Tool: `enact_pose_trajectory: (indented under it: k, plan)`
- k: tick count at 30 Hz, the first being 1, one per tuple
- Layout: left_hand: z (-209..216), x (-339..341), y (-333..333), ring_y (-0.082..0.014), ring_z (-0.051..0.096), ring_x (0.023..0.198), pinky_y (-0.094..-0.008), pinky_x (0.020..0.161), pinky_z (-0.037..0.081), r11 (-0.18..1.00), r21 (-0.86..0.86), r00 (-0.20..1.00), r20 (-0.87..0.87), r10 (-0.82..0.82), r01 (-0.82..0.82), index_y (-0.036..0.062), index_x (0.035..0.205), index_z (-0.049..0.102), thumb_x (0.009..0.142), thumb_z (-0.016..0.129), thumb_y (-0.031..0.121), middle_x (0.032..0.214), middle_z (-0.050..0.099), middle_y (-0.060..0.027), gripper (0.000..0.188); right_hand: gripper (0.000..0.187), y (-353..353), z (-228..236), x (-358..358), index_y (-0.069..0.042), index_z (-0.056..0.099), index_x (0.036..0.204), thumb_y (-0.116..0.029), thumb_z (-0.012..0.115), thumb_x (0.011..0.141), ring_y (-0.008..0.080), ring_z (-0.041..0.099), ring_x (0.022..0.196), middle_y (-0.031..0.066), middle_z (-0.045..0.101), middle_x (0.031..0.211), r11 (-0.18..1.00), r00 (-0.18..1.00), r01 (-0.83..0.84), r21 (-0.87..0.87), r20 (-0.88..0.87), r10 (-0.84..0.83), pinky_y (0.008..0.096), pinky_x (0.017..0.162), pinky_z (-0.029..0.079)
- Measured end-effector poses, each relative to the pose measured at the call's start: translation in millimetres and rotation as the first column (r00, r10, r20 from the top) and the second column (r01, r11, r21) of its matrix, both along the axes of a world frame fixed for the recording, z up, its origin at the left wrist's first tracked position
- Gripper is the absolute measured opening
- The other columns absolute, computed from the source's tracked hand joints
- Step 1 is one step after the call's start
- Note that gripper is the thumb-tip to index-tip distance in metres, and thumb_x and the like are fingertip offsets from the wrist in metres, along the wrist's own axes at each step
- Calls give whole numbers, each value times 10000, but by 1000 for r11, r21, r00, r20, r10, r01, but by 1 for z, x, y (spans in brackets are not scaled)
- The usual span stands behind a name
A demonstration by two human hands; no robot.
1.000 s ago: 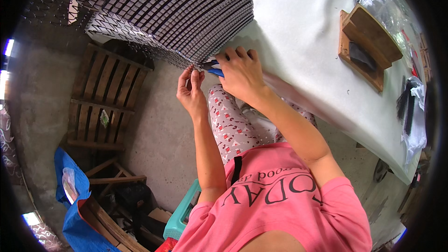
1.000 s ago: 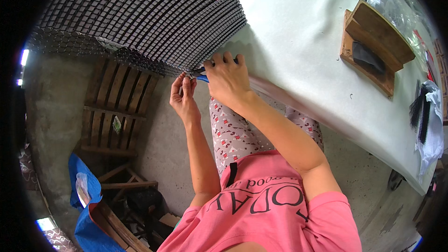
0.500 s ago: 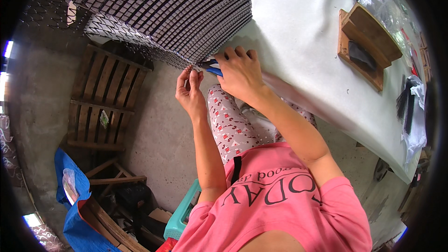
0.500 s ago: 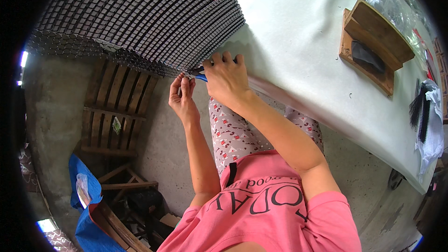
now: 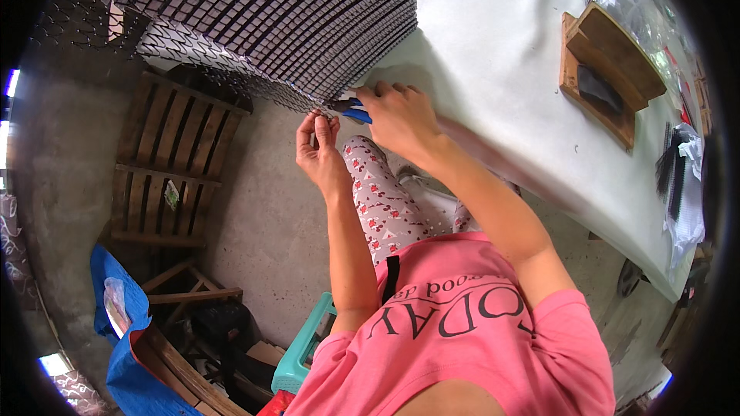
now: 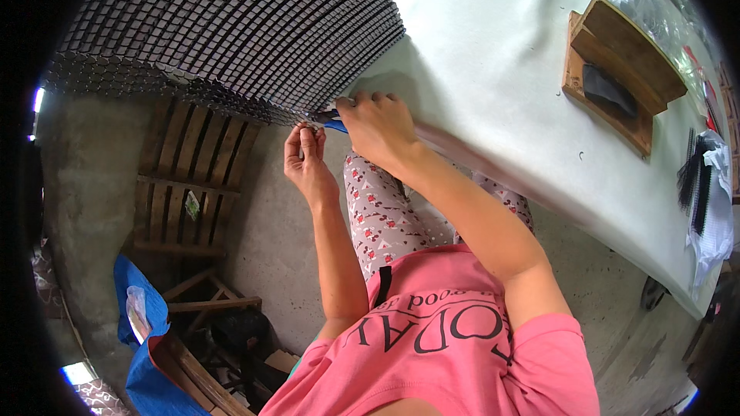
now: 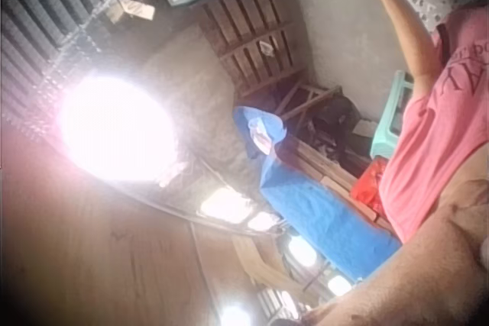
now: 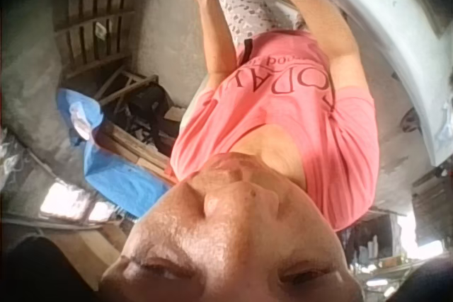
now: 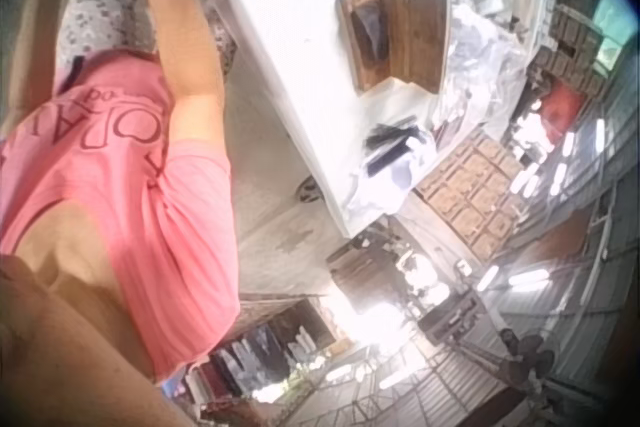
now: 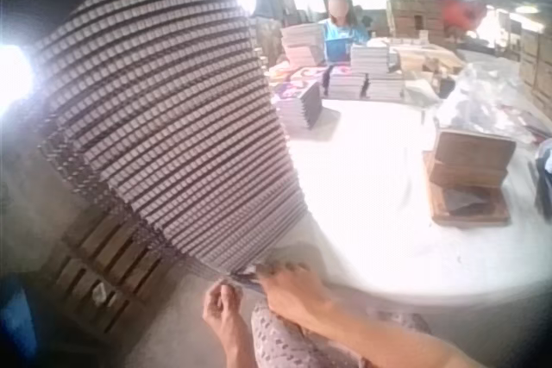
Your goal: The person trims the excess wire ends of spiral-bound notebooks using pliers and smooths the cut edges with a file before placing them on a stack.
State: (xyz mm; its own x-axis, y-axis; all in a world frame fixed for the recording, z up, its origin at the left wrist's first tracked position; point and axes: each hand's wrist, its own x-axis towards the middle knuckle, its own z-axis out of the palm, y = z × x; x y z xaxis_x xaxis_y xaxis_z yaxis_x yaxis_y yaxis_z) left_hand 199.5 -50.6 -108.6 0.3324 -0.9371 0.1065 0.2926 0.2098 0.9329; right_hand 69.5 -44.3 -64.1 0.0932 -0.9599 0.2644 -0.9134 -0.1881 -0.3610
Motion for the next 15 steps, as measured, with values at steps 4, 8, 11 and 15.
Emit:
enact_pose_trajectory:
  k: [4,8,11,15]
  plan:
    - [-4,16,0,-159,602,857,-258,796,538,993,38,886,-456,-83,112,-36,1020,560,900,553,101,946,590,-83,183,307,13,12,0,-98,620,970,-153,668,672,267,571,889,92,591,927,955,996,71,-287,-24,-81,466,823,413]
    - [11,19,-1,-219,586,909,-307,894,520,958,67,652,-746,-138,279,-43,1058,529,861,478,131,964,567,-95,268,367,13,15,-2,-125,609,1025,-160,661,663,270,543,926,79,573,944,967,994,109,-232,-1,-112,455,853,387]
    - [31,11,-2,-188,551,804,-234,742,481,967,29,700,-695,-164,255,-14,1049,527,854,508,162,888,567,-75,264,395,11,14,-1,-133,602,1050,-154,653,659,274,538,931,80,569,943,970,993,116,-213,-9,-120,445,854,387]
    - [28,6,-10,-36,442,663,-172,549,327,994,47,986,-141,-90,97,60,983,558,863,613,179,831,553,17,178,394,10,14,3,-133,602,1045,-151,659,656,278,540,935,80,571,947,971,994,110,-211,5,-112,452,864,390]
